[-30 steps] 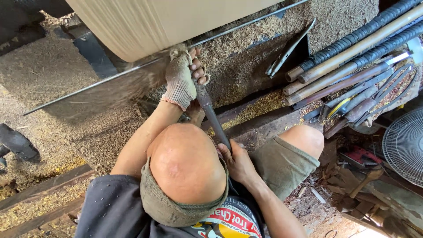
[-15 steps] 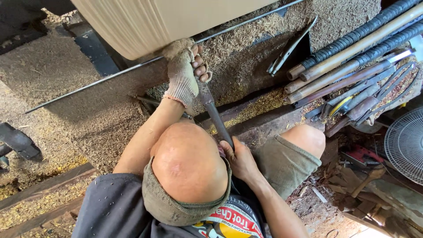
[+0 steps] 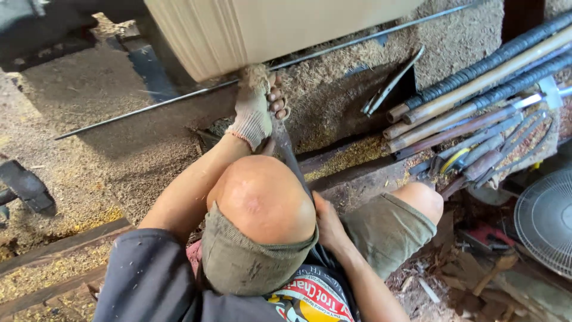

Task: The person shapes a large wooden bowl blank spinning on a lathe, holding a chisel with both hands and pressing it against the rotating wood to remove material, producing flying shavings. Near the end they stop the lathe and run a hand over the carved wooden surface.

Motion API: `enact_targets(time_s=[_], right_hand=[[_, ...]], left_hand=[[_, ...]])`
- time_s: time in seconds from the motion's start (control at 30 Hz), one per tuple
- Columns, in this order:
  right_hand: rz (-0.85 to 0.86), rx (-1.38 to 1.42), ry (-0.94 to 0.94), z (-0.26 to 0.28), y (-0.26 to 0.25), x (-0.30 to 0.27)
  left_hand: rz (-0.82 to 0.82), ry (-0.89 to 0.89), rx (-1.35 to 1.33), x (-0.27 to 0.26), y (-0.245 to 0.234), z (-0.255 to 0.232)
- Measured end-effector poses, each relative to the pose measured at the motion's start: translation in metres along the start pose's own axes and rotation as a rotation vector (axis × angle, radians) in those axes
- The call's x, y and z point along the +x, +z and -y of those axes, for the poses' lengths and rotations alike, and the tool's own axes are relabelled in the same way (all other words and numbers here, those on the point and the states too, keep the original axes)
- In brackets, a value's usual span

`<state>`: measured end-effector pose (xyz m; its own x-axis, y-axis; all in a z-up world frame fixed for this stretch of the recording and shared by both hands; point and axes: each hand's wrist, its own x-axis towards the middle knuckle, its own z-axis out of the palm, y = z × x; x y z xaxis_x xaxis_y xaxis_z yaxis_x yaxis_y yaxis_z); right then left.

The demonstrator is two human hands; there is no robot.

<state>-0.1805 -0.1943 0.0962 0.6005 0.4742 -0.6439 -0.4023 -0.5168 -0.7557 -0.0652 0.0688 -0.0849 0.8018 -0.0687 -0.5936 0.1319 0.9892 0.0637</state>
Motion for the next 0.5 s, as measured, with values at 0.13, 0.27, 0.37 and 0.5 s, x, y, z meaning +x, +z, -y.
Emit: enact_targets(time_s=[0.13,0.27,0.37,0.5], right_hand=[[0.010,0.076,0.135,0.002,0.013,0.005],[-0.001,-0.098,0.148,0.011,0.019,-0.001],[-0.009,-0.061,0.103,0.017,0.020,0.001],[-0.049,-0.227,0.103,0.030,0.020,-0.001]], left_hand=[[-0.133,0.052,0.066,-0.035,0.023,-0.011],[-0.146,0.041,0.045,-0.029,0.012,-0.009],[-0.162,0.051,0.044,-0.028,0.018,-0.012],[-0.165,0.055,0.076,-0.032,0.019,-0.009]])
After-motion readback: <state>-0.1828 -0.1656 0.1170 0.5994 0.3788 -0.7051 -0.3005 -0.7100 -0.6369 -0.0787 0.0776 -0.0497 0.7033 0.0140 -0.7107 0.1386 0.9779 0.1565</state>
